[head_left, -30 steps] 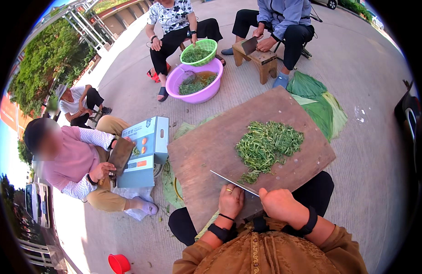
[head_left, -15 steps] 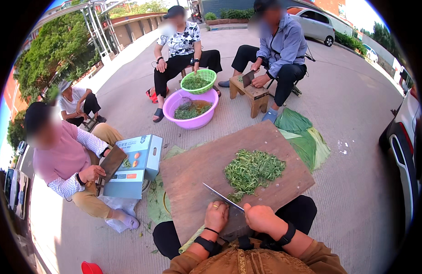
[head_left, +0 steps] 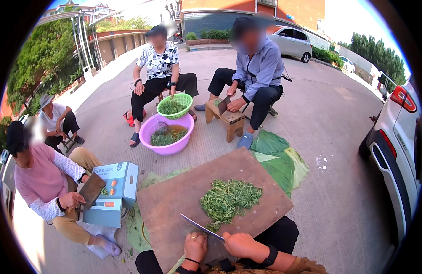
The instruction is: The person rolls a large green leaf and chops it into small pieces on a wooden board using a large knife.
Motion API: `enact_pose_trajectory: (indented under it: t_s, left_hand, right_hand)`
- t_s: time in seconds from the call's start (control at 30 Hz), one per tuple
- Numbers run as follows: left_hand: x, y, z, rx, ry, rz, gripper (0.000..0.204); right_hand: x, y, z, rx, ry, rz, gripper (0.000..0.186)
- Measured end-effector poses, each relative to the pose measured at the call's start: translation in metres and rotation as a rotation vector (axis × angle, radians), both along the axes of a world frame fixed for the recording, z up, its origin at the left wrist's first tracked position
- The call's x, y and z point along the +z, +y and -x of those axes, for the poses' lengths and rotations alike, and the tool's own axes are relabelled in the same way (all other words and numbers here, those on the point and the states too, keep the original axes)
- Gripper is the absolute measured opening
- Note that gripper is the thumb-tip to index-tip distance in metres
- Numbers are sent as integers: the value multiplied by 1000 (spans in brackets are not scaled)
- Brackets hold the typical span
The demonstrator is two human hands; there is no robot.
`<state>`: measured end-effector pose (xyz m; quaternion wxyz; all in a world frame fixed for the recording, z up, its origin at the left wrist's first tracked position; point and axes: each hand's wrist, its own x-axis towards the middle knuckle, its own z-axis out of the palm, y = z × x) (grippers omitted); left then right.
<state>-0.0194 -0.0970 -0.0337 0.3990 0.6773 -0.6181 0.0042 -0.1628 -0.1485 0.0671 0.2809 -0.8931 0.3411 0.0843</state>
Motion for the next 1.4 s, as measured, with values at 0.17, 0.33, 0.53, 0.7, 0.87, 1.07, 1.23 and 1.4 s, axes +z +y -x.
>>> enact_pose_trajectory:
  t_s: [0.17,0.33,0.53,0.7,0.87,1.07,1.23,1.4]
  left_hand:
    - [-7,-2,4,-6,9,22,4]
    - [-4,1,0,-14,33,0,7]
    - [0,4,1,-33,65,-49,10]
    - [5,4,1,-38,21,-1,9]
    - [-2,1,5,-65,63,-21,9]
    - [1,10,2,-46,22,-79,11]
    - [1,8,4,-51,9,-47,11]
    - [2,9,2,-51,-3,-41,12]
  right_hand:
    - [-4,-3,5,-2,7,-17,18]
    - [-9,-7,4,22,-18,-28,22]
    - [-3,-7,5,52,-35,-46,24]
    - [-4,-12,10,73,-59,-29,22]
    - [-8,-25,24,44,-107,133,18]
    - [-8,-44,27,-61,-210,252,13]
    - [-13,-42,28,-172,-331,320,18]
    - [-4,-26,34,-78,-259,167,17]
